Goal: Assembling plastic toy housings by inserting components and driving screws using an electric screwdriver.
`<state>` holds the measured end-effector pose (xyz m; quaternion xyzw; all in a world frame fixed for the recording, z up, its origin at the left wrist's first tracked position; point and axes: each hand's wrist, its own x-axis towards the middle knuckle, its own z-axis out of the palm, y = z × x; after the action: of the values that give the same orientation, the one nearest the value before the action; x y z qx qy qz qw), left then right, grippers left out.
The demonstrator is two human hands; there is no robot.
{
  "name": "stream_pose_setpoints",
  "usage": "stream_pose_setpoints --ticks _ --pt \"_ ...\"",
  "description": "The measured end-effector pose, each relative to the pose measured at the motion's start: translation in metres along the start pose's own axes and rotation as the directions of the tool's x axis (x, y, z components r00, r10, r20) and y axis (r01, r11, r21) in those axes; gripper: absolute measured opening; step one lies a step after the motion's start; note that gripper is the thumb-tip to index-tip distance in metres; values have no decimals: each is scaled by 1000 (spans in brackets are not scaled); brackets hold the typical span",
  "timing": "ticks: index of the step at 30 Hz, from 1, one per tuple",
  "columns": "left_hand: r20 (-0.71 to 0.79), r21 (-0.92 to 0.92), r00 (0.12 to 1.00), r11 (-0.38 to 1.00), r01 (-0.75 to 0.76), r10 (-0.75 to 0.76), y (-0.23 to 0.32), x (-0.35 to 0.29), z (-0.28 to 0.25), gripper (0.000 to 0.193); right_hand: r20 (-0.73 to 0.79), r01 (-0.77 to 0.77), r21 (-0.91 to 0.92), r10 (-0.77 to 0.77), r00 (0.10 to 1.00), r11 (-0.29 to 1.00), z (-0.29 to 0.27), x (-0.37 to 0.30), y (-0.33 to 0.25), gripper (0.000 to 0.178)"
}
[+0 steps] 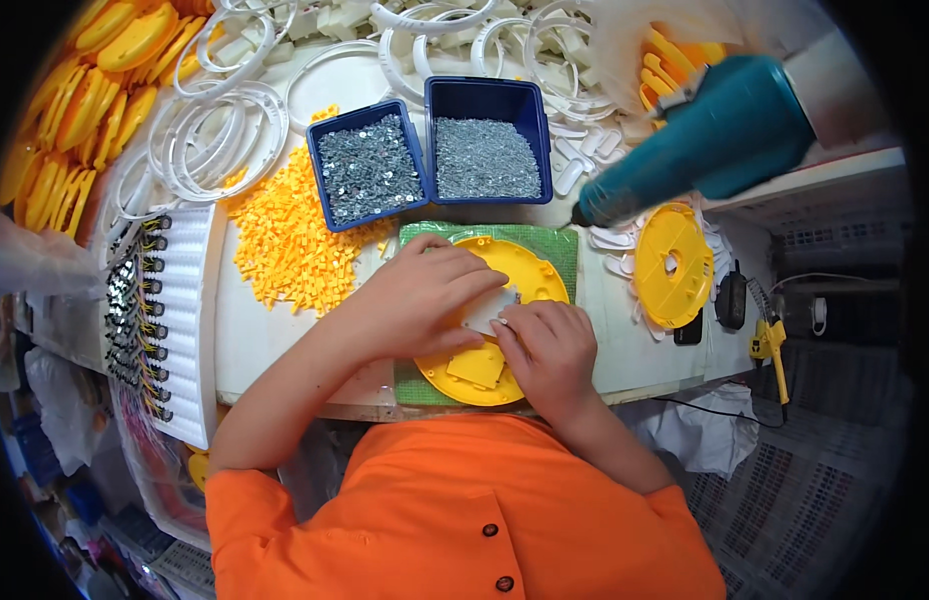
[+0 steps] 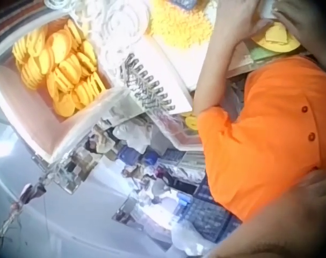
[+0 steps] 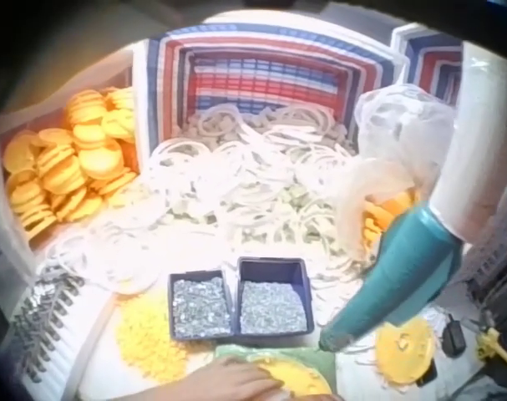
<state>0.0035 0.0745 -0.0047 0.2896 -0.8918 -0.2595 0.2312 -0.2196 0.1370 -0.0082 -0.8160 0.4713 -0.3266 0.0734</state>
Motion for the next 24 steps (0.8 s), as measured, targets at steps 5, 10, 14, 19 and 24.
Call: stream_pose_setpoints --ticks 5,10,14,19,24 --pt "136 28 990 999 18 -21 -4 4 -3 58 19 -49 50 48 999 998 4 -3 2 13" --pt "134 -8 991 1000 19 -18 -12 8 -6 60 50 -28 -59 31 998 998 6 3 1 14" --pt "112 4 990 996 86 -86 -9 0 0 65 72 16 -2 -16 997 1000 -1 7 15 13" --pt "-52 140 965 955 261 -256 36 -30 18 64 47 -34 228 24 999 973 -20 12 55 9" --pt "-13 408 995 908 96 -99 44 -23 14 56 121 -162 200 140 983 966 -21 57 67 10"
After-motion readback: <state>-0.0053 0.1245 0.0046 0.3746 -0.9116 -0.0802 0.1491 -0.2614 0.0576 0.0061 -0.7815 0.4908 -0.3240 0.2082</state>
